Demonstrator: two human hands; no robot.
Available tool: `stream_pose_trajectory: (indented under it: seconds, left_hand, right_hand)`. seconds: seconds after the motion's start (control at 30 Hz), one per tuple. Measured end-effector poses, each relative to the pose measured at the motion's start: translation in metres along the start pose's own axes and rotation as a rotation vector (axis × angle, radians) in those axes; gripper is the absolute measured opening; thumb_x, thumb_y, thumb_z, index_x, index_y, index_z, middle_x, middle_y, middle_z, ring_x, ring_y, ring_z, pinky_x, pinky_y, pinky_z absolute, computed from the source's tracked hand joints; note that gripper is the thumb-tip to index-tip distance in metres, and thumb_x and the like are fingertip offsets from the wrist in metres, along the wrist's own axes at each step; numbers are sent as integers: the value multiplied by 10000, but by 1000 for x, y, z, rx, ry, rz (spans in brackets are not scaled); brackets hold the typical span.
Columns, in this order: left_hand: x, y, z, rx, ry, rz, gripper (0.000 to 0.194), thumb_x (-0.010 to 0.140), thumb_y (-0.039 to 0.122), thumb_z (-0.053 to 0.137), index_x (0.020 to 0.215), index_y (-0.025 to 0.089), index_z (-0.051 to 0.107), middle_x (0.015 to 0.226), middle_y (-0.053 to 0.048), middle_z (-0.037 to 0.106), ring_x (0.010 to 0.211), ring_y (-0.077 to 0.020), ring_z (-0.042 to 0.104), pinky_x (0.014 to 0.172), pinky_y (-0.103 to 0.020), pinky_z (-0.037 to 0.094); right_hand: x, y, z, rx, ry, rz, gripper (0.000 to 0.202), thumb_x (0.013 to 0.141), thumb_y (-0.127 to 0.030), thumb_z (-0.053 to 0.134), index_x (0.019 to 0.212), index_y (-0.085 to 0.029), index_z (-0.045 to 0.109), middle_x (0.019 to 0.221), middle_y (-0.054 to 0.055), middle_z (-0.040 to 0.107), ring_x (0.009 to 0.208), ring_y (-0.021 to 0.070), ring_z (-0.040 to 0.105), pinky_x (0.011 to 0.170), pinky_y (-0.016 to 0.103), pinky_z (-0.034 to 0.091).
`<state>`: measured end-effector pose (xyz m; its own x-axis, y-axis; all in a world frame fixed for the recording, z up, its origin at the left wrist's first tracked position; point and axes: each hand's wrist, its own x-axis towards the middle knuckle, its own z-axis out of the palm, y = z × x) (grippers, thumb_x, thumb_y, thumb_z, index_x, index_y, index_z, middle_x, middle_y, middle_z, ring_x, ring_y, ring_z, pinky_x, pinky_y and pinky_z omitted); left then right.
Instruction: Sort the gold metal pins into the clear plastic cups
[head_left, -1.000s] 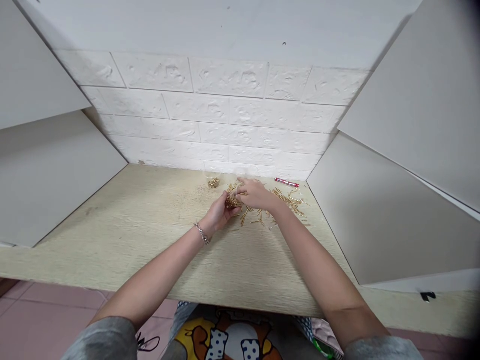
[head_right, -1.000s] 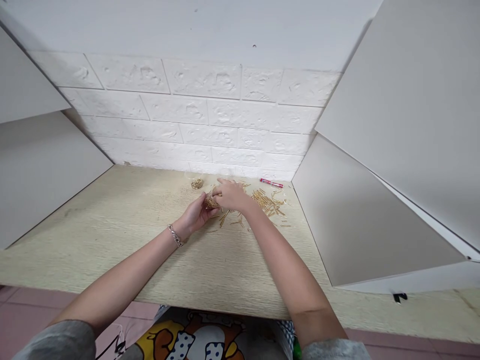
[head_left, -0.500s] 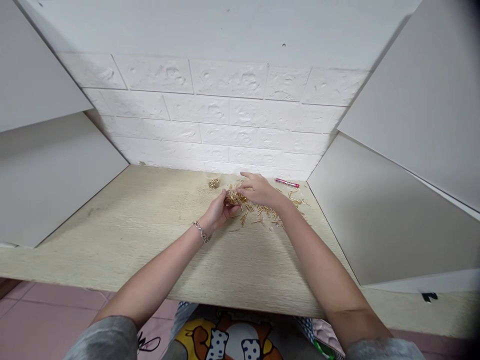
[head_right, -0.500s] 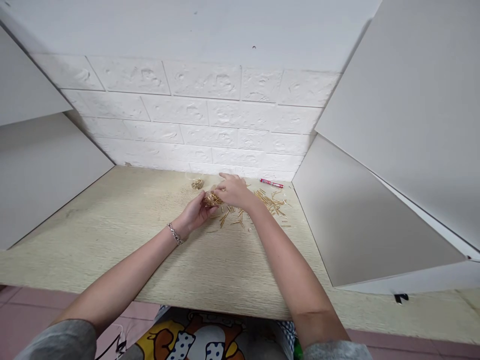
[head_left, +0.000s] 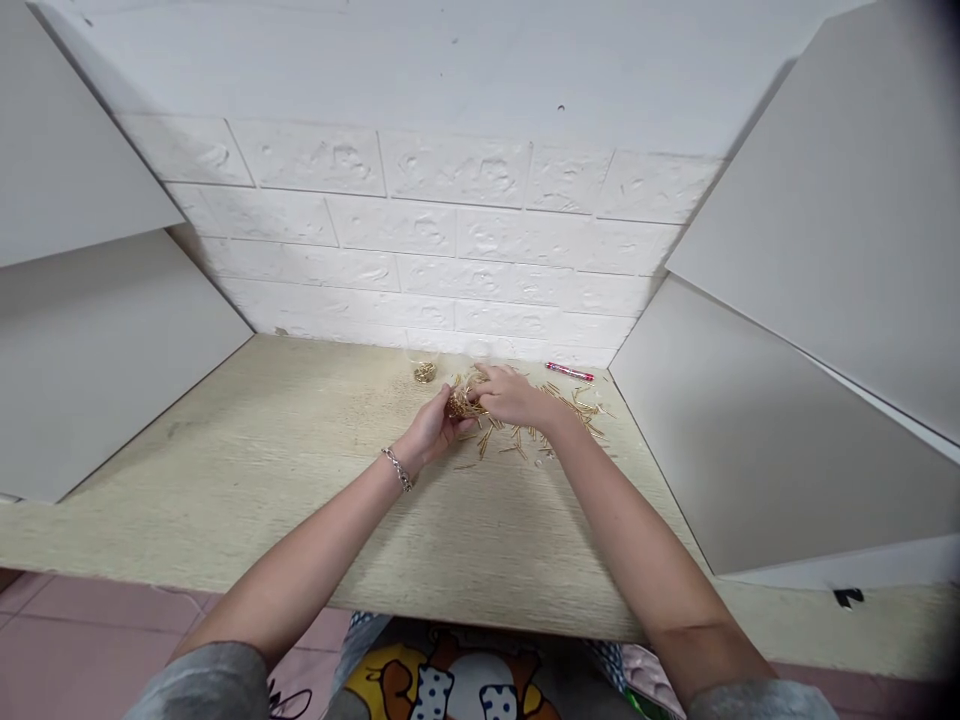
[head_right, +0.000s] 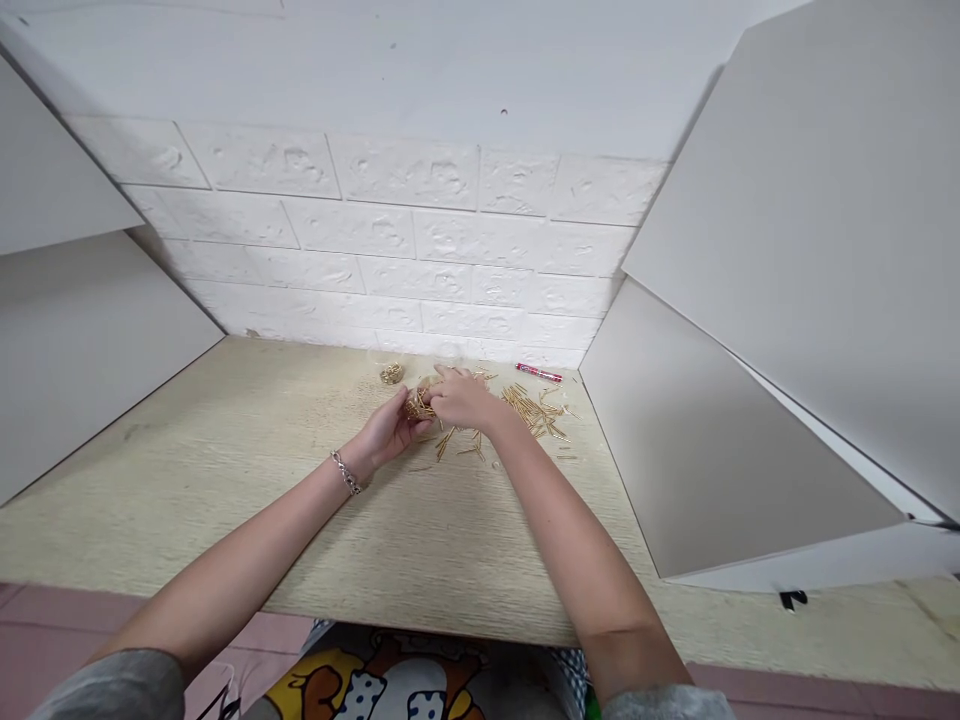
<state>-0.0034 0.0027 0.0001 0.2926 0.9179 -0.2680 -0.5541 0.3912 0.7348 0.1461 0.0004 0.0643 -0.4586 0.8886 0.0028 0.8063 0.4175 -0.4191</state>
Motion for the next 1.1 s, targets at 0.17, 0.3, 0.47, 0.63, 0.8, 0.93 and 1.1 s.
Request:
stream_pose_trajectory:
  seconds: [0.17,0.3,0.47,0.63,0.8,0.93,1.1]
  left_hand:
    - [-2,0,0,7,-21,5,234,873,275,421,925,133,600,810,-62,631,663,-101,580,537,-190,500]
    - [0,-2,-2,14,-50,-1,246,875,288,413,894,131,601,772,-56,621,645,-96,569,543,-190,500]
    - [-1,-1,-1,-1,-57,3,236,871,286,421,921,138,598,828,-60,628,680,-106,583,566,-196,507]
    - [-4,-1,2,-13,-54,-1,250,875,297,412,924,143,601,877,-65,632,692,-103,590,544,-181,506]
    - [-4,-2,2,-26,-63,3,262,879,297,401,942,139,600,888,-64,633,702,-108,599,539,-183,515]
    - [-4,-2,4,-26,-37,-18,269,880,297,397,959,132,594,903,-63,635,718,-116,609,542,-188,525]
    - [-5,-2,5,-35,34,-22,266,882,293,391,970,123,577,891,-70,645,731,-125,621,539,-184,525]
  right_hand:
    - [3,-1,4,-11,130,-24,367,790,-175,364,988,-296,648,1409,-15,299,1298,266,219,1031,533,168]
    - [5,-2,12,-23,72,-22,364,779,-199,389,1021,-322,632,1421,-18,274,1301,293,197,1016,576,148]
    - [2,-6,6,-40,140,-31,375,804,-194,334,960,-310,654,1419,-14,272,1305,283,184,1012,599,103]
    - [-1,-6,3,-65,149,-1,344,787,-195,364,933,-299,657,1379,5,343,1278,295,231,990,627,116]
    - [-1,-8,3,-28,182,-14,286,806,-265,392,727,-238,665,1351,4,386,1261,297,260,1022,586,110]
    - [-9,-3,-15,150,133,-70,346,839,-332,361,758,-204,672,1361,31,382,1258,269,292,1049,464,173]
    - [-33,50,-38,487,453,148,415,875,-371,254,1003,-197,608,1192,50,546,1068,184,497,952,336,349]
